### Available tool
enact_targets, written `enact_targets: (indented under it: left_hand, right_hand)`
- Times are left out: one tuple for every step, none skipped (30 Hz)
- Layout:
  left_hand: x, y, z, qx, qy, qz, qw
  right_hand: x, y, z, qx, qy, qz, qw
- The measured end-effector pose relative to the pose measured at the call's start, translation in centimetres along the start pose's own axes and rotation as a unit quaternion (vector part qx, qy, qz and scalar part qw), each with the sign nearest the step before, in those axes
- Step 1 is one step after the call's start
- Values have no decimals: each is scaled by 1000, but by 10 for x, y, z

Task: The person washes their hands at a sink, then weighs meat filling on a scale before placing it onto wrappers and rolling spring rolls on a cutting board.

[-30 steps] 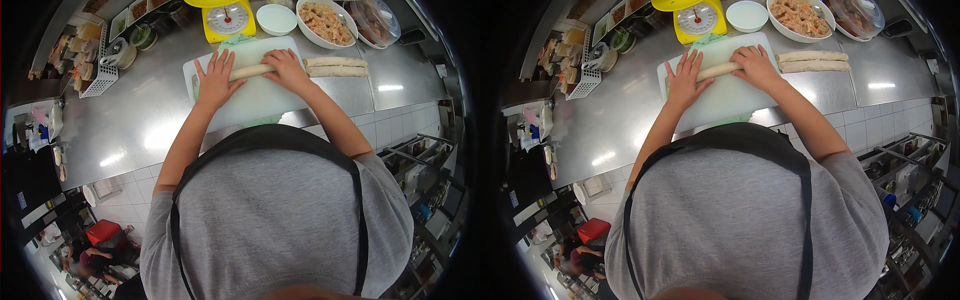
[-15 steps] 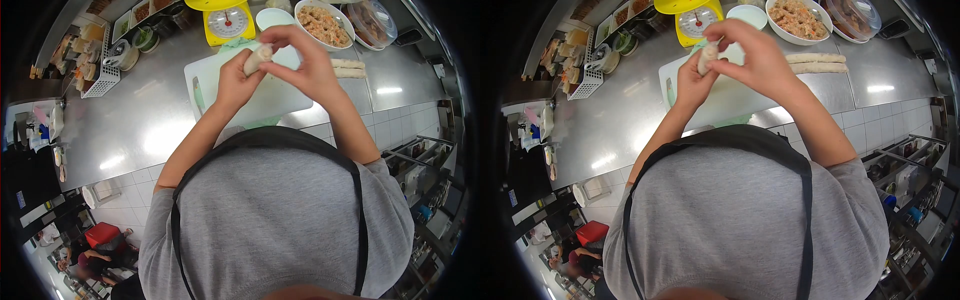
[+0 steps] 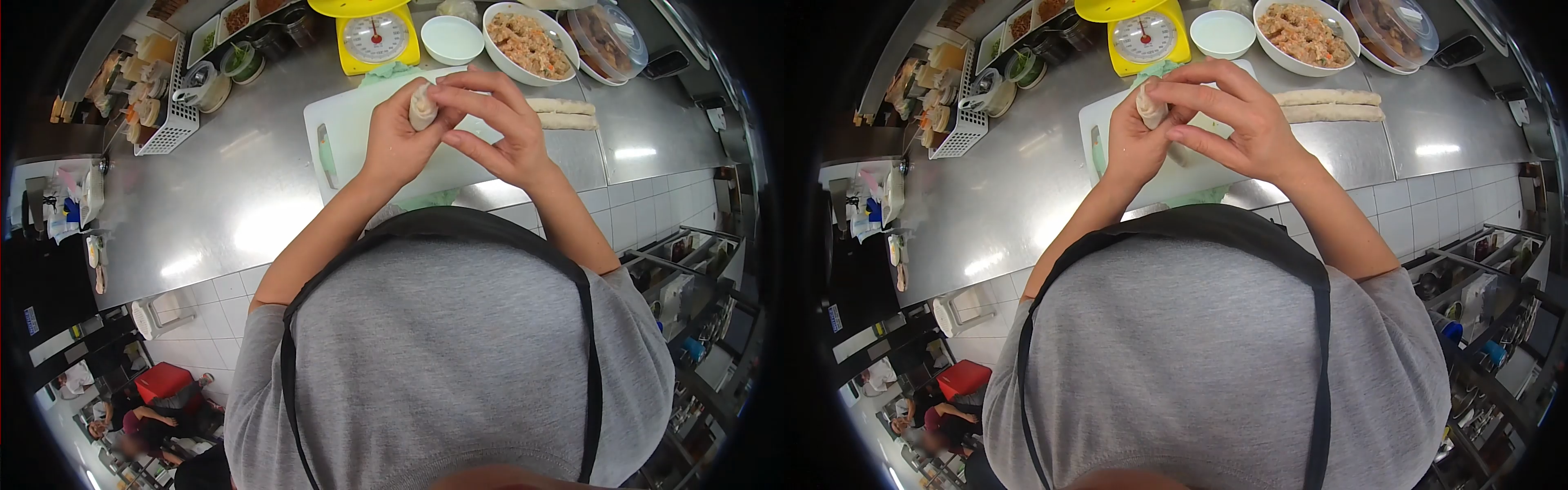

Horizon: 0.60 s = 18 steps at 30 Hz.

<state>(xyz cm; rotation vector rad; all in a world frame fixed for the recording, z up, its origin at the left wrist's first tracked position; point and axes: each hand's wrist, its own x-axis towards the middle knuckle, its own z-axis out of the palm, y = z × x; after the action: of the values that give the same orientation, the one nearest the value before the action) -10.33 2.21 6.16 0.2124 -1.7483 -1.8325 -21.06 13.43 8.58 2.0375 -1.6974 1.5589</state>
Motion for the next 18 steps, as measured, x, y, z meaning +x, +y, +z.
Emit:
enact_targets:
  left_hand:
    - [0,2,0,11,-6,3,1000]
    - [1,3,0,22,-13,7,1000]
    - [1,3,1,23,-13,7,1000]
    - [1,3,2,27,-13,14,999]
    - [2,3,3,31,-13,22,999]
    - [2,4,2,31,-13,21,999]
    - [2,5,1,44,-21,37,998]
    - [3,5,0,56,-29,52,997]
    - [3,4,1,56,-28,52,997]
    - [4,3,1,42,-26,44,998]
    - [5,2,2,28,-24,36,999]
    - [5,4,2,28,-24,36,999]
    - [5,9,3,38,-20,33,999]
    - [6,11,3,48,-16,29,998]
    - [6,11,2,49,-14,30,998]
    - [7,11,1,53,-12,31,998]
    - [6,11,0,56,-9,32,998]
    - [6,11,2,56,-9,31,998]
  right_hand:
    - [-1,0,-1,22,-1,7,1000]
    - [-1,0,-3,22,-1,6,1000]
    - [0,0,-5,5,-14,-1,1000]
    - [0,1,-6,-13,-26,-8,1000]
    - [0,1,-5,-13,-27,-7,1000]
    - [0,1,-5,-18,-31,-9,999]
    - [0,1,-5,-23,-35,-11,999]
    - [1,1,-5,-23,-36,-11,999]
    - [5,-1,-6,-70,-32,-43,996]
    - [8,-2,-7,-117,-28,-73,990]
    - [10,-3,-9,-117,-28,-73,990]
    - [13,-3,-11,-117,-23,-74,990]
    - [16,-4,-12,-116,-16,-76,990]
    - [18,-6,-15,-116,-16,-78,990]
    - [17,-8,-19,-93,4,-72,993]
    - [17,-11,-23,-70,22,-65,995]
    - [18,-13,-26,-99,-13,-89,991]
    - [17,-14,-24,-98,-14,-88,991]
